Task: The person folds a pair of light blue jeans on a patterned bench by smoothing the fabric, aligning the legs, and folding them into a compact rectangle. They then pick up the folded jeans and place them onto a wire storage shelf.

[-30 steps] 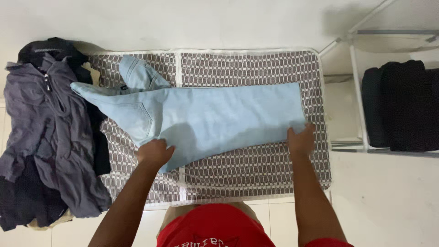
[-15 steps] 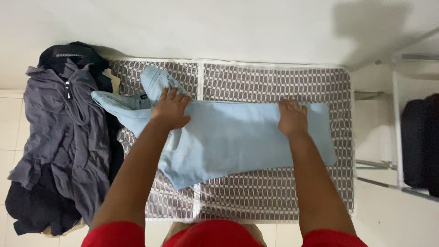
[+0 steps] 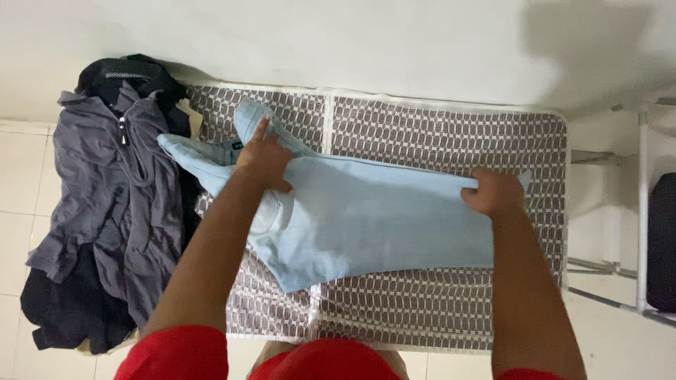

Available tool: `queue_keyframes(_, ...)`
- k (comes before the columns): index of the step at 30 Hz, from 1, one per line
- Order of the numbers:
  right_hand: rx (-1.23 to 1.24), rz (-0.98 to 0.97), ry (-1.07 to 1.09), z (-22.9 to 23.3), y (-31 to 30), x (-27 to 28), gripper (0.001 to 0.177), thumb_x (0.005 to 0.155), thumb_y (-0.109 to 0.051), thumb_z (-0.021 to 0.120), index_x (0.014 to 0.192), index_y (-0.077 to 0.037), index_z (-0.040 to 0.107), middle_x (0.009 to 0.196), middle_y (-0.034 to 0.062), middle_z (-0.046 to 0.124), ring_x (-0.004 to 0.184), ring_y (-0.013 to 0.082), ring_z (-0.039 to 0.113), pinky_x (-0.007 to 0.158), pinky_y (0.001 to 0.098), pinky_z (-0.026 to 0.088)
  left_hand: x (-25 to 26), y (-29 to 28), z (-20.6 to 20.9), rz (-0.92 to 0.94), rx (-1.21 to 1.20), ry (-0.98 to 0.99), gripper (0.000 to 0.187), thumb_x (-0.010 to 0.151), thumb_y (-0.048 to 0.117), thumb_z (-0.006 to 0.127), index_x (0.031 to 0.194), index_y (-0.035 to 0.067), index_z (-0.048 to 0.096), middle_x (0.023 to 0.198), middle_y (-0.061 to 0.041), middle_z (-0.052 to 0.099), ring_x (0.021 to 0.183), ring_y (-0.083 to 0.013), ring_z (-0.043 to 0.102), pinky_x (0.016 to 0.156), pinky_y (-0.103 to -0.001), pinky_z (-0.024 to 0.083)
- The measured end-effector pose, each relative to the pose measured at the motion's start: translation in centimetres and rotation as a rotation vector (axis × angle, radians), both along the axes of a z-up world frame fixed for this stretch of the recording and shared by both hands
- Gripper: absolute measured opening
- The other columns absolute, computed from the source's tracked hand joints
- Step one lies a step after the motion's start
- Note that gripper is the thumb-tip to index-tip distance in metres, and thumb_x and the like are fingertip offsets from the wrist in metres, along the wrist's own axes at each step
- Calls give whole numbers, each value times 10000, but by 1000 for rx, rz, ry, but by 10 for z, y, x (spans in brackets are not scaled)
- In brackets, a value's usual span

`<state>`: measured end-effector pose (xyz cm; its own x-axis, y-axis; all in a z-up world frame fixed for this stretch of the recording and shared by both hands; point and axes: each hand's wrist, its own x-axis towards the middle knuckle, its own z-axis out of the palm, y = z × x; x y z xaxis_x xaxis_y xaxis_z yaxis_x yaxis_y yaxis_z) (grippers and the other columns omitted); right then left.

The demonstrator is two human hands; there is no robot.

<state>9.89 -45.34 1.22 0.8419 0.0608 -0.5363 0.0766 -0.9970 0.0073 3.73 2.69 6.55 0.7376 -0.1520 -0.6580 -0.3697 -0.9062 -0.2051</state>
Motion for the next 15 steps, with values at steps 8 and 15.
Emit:
queue_keyframes(8, -64, -48, -66, 17, -79, -24, 613, 823, -417, 582, 1374, -159, 654, 1233, 189, 727, 1107, 400, 703, 973, 551, 537, -16, 34, 27, 91, 44, -40, 655, 812, 710, 706, 1286, 258, 725, 1257, -71, 734, 1381, -299, 546, 1307, -580, -57)
queue_keyframes(15, -250, -195, 49, 38, -89, -13, 693, 884, -563, 563, 1451, -168, 618, 1432, 161, 641, 1282, 375, 634, 1053, 559, 496, 6, 48, 5, 254, -117, -53, 796, 736, 723, 804, 1263, 133, 717, 1257, -134, 707, 1246, -332, 632, 1192, -595, 146)
